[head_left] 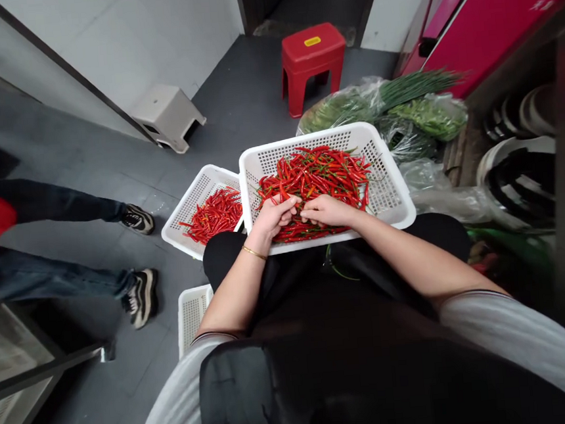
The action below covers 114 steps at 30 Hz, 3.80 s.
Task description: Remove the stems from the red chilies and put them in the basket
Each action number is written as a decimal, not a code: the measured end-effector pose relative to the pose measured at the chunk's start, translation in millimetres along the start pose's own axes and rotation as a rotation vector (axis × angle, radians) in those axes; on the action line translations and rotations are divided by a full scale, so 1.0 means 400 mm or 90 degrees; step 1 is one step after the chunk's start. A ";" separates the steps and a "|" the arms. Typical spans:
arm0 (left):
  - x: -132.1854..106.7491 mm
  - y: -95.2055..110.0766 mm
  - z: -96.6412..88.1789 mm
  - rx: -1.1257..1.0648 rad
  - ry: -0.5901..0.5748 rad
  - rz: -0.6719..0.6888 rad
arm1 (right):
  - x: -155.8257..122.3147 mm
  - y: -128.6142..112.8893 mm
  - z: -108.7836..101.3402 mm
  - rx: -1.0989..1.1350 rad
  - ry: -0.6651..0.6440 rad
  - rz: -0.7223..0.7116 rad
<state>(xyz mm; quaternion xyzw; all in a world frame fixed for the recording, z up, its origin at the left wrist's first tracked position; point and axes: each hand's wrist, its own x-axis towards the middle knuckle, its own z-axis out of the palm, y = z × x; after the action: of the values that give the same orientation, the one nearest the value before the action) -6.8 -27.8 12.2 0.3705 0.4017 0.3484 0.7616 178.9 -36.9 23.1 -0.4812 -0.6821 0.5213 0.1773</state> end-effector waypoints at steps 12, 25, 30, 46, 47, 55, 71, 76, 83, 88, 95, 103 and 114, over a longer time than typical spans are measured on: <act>-0.022 0.038 0.027 -0.049 -0.055 -0.038 | -0.037 -0.056 0.019 -0.281 -0.019 -0.268; -0.016 0.056 -0.052 -0.085 0.023 -0.063 | 0.045 0.063 -0.006 -0.633 -0.115 0.066; -0.016 0.038 -0.046 -0.055 0.010 -0.046 | 0.025 0.050 -0.085 -0.550 -0.073 0.078; -0.013 0.005 0.034 0.360 0.015 0.049 | -0.003 -0.027 -0.001 -0.029 0.149 -0.112; -0.013 0.006 0.039 0.328 0.007 0.035 | -0.009 -0.034 0.004 -0.118 0.190 -0.142; -0.016 0.007 0.010 0.147 0.029 -0.032 | 0.002 0.052 -0.036 -0.344 0.215 -0.023; -0.062 0.040 0.024 0.185 -0.138 0.006 | 0.006 0.058 -0.048 -0.044 0.292 0.096; -0.032 0.023 -0.019 0.053 -0.109 -0.043 | 0.011 0.058 -0.067 -0.346 0.087 0.131; -0.007 0.002 -0.039 -0.043 -0.007 -0.079 | 0.070 0.071 -0.021 -0.402 0.051 0.182; 0.023 -0.037 0.019 0.117 0.020 -0.055 | 0.034 0.016 -0.047 -0.300 0.211 0.008; 0.021 -0.030 0.041 0.035 0.046 0.008 | 0.001 0.022 -0.001 -0.023 0.091 -0.004; -0.009 0.009 0.013 -0.066 0.024 0.045 | -0.035 -0.053 0.021 -0.282 0.150 -0.126; -0.071 0.078 0.041 -0.078 -0.012 0.048 | -0.064 -0.150 0.029 -0.153 0.087 -0.255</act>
<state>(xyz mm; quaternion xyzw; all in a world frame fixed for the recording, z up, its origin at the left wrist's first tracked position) -12.1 -41.1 55.1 0.3417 0.3582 0.3972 0.7727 154.2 -64.5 78.0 -0.3881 -0.8074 0.3572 0.2642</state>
